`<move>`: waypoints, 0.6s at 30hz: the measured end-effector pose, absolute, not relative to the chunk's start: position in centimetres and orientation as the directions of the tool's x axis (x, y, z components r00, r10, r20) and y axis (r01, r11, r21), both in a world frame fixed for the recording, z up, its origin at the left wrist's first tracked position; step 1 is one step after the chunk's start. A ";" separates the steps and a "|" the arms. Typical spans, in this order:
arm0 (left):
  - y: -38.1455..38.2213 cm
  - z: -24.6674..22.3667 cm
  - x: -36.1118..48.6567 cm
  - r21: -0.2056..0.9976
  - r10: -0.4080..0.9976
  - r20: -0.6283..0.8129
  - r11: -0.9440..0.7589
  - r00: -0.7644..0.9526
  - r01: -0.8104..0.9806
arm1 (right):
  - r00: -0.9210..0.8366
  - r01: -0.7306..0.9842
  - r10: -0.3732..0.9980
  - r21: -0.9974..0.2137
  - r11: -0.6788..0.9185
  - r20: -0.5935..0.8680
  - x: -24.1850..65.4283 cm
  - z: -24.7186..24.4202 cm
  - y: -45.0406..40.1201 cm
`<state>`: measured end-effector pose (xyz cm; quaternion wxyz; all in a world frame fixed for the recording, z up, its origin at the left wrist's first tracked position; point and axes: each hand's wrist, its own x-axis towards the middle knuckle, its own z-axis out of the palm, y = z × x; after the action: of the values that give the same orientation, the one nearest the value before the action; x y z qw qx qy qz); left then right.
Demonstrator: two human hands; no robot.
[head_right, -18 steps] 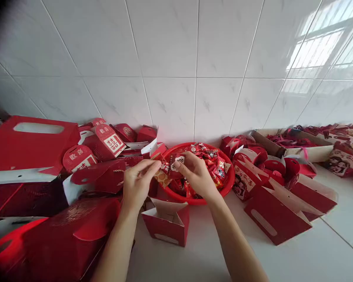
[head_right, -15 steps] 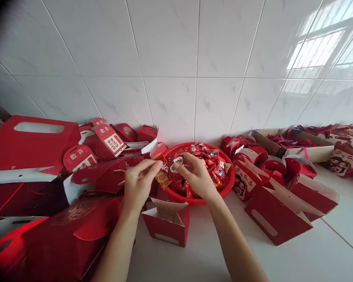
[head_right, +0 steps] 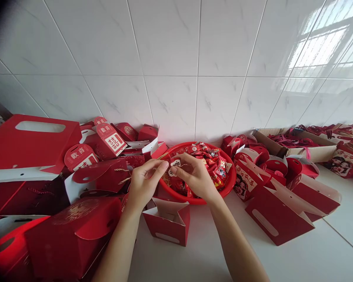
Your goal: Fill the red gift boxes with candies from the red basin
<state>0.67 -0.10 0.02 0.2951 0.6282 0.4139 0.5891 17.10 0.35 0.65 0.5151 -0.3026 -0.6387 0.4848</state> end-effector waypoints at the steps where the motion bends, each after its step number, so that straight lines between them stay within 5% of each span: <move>1: -0.1 0.0 0.7 0.851 0.861 0.507 -0.493 -0.035 0.180 | -0.285 -0.101 0.885 -0.929 0.355 0.369 17.0 0.7 0.3; 7: 0.1 -0.1 0.5 0.794 0.764 0.603 -0.546 -0.230 0.268 | -0.184 0.051 0.877 -0.886 0.460 0.445 18.0 1.0 0.8; 11: 0.3 -0.2 0.1 0.791 0.701 0.611 -0.532 -0.368 0.301 | -0.089 0.398 0.886 -0.799 0.451 0.456 19.8 0.2 2.1; 15: 0.3 -0.1 0.0 0.794 0.686 0.608 -0.529 -0.400 0.300 | -0.228 0.815 0.946 -0.486 0.315 0.231 20.0 -0.8 3.1; 18: 0.3 0.0 0.1 0.798 0.692 0.603 -0.531 -0.396 0.286 | -0.243 0.925 0.965 -0.275 0.260 0.097 19.3 -1.2 3.2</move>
<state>0.10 0.32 -0.05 0.1459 0.5298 0.4618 0.6962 19.33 3.23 -1.24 0.1237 -0.6028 -0.7842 0.0803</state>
